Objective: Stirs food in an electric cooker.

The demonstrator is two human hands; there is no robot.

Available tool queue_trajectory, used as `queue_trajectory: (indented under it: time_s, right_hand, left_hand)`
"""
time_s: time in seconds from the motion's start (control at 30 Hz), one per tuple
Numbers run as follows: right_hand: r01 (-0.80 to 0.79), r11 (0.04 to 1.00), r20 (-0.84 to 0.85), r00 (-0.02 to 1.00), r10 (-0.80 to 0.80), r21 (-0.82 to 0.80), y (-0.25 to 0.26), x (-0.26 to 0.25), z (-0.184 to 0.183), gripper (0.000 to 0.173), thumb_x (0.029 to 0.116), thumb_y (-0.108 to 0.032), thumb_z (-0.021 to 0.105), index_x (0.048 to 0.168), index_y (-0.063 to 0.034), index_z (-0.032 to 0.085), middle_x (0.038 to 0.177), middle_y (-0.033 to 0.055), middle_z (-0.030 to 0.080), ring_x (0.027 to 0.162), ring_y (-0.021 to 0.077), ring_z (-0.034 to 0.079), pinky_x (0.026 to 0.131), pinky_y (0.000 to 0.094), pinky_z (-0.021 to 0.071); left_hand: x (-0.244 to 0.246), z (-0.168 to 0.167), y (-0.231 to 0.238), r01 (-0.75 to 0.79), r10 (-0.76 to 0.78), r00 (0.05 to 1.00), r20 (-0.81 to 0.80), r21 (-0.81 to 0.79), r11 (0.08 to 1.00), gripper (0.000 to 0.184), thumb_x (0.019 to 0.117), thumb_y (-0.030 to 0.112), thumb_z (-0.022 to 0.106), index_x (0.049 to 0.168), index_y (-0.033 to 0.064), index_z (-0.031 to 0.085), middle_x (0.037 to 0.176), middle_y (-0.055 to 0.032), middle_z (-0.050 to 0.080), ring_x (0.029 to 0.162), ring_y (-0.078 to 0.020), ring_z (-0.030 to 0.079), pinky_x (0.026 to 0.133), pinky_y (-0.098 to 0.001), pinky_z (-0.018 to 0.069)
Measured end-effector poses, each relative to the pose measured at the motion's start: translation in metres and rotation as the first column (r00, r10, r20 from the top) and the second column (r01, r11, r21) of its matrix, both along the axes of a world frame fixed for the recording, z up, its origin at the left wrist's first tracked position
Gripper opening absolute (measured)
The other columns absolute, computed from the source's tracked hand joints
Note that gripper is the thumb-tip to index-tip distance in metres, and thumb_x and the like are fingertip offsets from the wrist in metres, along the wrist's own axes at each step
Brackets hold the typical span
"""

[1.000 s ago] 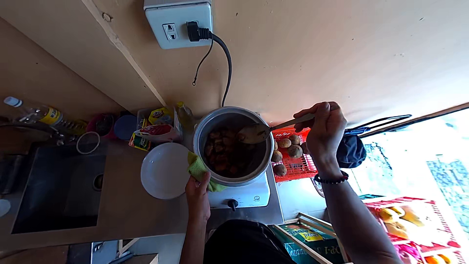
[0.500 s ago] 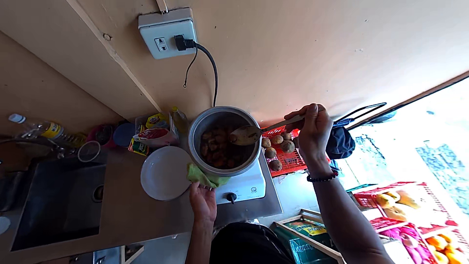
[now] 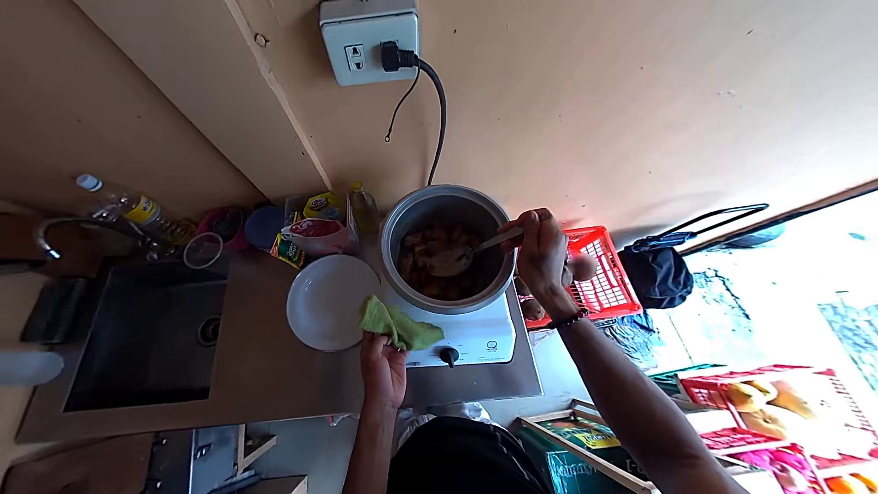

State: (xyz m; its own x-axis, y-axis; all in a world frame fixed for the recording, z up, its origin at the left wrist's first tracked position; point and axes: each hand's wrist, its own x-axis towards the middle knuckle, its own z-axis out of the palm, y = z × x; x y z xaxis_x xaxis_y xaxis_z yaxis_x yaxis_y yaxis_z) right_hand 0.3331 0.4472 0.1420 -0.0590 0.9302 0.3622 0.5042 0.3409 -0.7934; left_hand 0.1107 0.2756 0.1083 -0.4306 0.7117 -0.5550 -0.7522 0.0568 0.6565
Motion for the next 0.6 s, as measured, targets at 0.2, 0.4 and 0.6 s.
queue_trajectory:
  time_s: [0.2,0.4,0.6]
  right_hand:
    - [-0.339,0.829,0.207,0.939,0.273,0.444,0.003,-0.012,0.007,0.028,0.1068,-0.015,0.049,0.097,0.0011,0.069,0.088,0.0098,0.074,0.078,0.0151,0.072,0.075,0.0302,0.0605]
    - [-0.33,0.808,0.209,0.943,0.259,0.489,-0.008,-0.05,0.0,0.021,0.1035,-0.009,0.053,0.098,0.0025,0.07,0.092,0.0119,0.074,0.083,0.0187,0.072,0.075,0.0286,0.0604]
    - [-0.424,0.768,0.283,0.903,0.322,0.48,-0.002,-0.061,-0.003,0.016,0.0981,-0.005,0.055,0.096,0.0026,0.069,0.089,0.0118,0.073,0.081,0.0197,0.072,0.072,0.0284,0.0595]
  left_hand:
    - [-0.024,-0.018,-0.035,-0.018,0.018,1.0,0.004,0.05,0.999,0.03,0.1034,0.0,0.021,0.118,0.0101,0.045,0.099,-0.0074,0.069,0.085,-0.0193,0.072,0.073,-0.0379,0.0629]
    - [-0.026,-0.028,-0.026,0.007,-0.014,0.998,0.063,0.114,0.993,0.031,0.1048,0.002,0.021,0.117,0.0093,0.049,0.101,-0.0091,0.073,0.086,-0.021,0.075,0.073,-0.038,0.0643]
    - [-0.014,-0.014,0.012,0.085,-0.083,0.995,-0.047,0.048,0.995,0.03,0.1029,-0.003,0.026,0.124,0.0099,0.044,0.102,-0.0083,0.069,0.087,-0.0197,0.073,0.074,-0.0368,0.0629]
